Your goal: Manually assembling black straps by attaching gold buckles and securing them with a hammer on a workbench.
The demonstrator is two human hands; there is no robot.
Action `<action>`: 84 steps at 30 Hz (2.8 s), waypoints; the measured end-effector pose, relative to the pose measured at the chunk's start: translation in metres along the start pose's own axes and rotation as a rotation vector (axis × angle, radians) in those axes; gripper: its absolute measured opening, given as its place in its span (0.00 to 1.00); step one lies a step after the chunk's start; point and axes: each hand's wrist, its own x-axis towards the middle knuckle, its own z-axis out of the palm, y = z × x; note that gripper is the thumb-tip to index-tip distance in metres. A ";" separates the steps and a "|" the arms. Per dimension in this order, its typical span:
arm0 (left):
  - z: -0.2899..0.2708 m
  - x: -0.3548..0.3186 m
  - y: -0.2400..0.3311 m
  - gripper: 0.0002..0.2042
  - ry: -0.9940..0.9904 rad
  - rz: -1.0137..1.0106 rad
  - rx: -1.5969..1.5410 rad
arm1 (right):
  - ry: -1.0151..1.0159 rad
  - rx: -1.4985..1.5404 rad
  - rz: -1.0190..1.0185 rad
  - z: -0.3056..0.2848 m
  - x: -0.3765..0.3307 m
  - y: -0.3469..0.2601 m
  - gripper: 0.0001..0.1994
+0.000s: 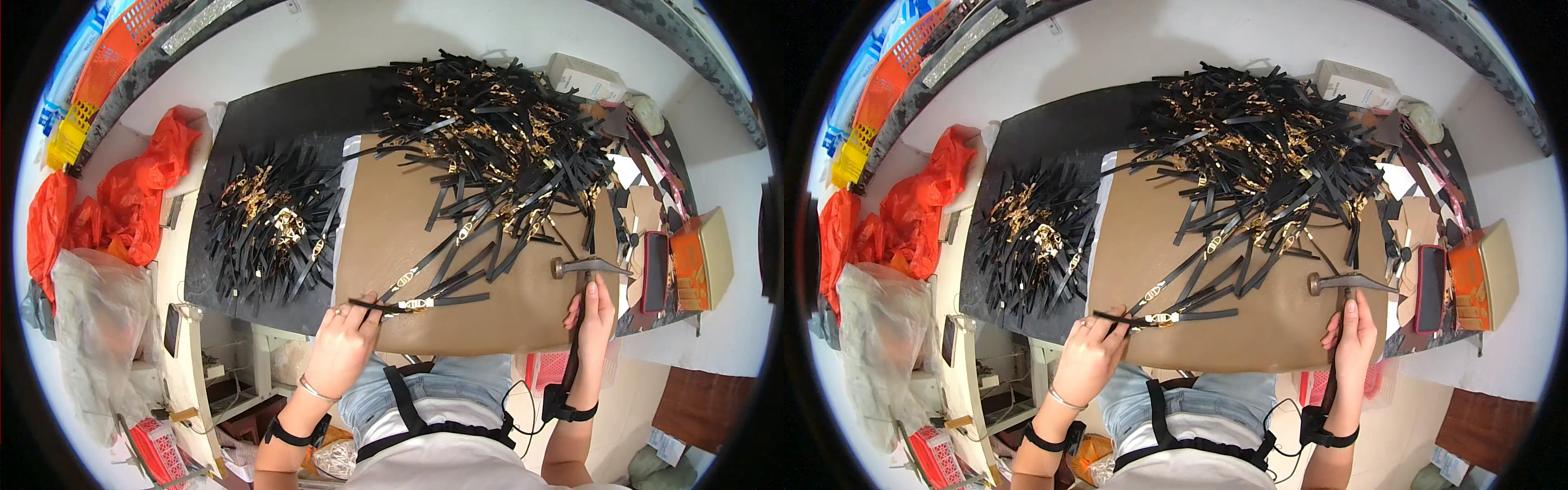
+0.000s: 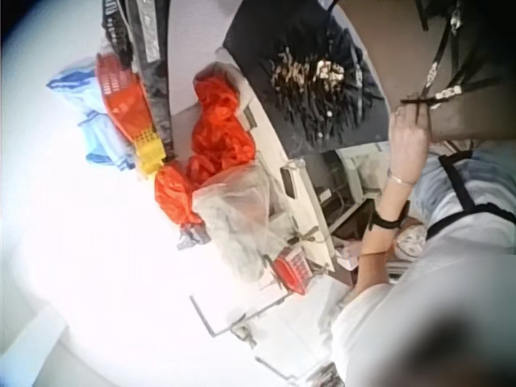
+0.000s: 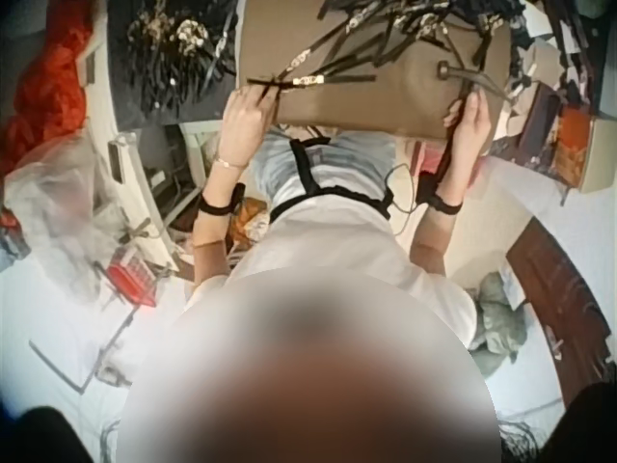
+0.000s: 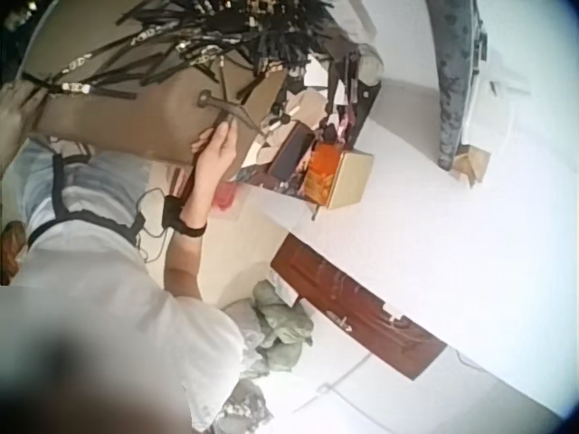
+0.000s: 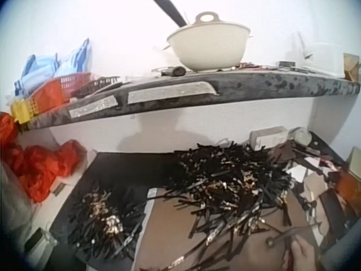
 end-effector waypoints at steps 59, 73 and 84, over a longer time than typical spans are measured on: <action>0.026 -0.020 0.023 0.06 0.268 -0.400 -0.514 | -0.467 -0.711 -0.646 0.105 -0.111 -0.094 0.07; 0.025 0.006 0.004 0.06 0.466 -0.461 -0.483 | -0.607 -0.729 -0.815 0.136 -0.100 -0.068 0.22; 0.038 0.005 -0.003 0.06 0.375 -0.570 -0.478 | -0.353 -0.518 -0.728 0.139 -0.070 -0.096 0.10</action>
